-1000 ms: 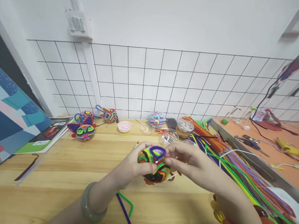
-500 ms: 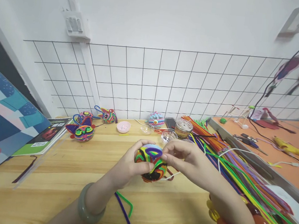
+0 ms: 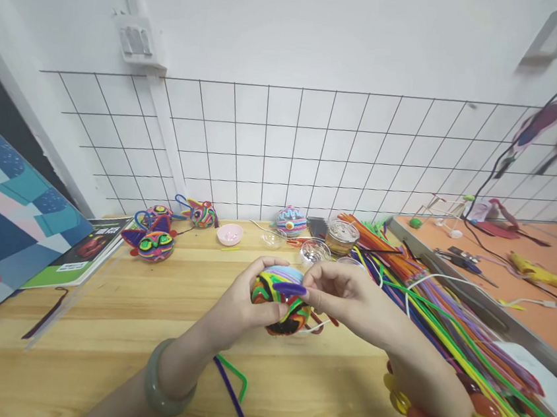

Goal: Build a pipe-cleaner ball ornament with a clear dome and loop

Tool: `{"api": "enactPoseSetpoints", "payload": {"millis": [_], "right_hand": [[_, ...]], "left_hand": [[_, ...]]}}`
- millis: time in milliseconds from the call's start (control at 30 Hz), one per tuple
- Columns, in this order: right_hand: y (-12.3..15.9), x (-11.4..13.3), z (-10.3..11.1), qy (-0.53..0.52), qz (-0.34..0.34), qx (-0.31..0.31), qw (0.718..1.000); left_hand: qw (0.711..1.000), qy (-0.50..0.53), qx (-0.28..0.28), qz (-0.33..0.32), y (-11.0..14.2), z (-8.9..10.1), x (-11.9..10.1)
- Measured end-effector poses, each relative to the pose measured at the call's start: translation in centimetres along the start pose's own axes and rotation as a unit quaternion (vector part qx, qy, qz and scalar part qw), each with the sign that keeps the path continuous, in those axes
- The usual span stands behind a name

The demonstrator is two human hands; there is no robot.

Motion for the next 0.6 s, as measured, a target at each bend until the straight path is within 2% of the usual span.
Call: {"api": "enactPoseSetpoints", "payload": {"millis": [600], "right_hand": [[-0.13, -0.44, 0.14, -0.003, -0.017, 0.008, 1.0]], "left_hand": [[1.0, 0.008, 0.006, -0.01, -0.09, 0.08, 0.12]]}}
Point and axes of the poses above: each hand's wrist, its own y-axis away from the middle knuckle, its own z-axis out of the back of the hand, x = y × z, the point moved 3 cm from there along -y, towards the middle knuckle, and after that the axes turned 15 degrees about z, right-handed, at the moved point
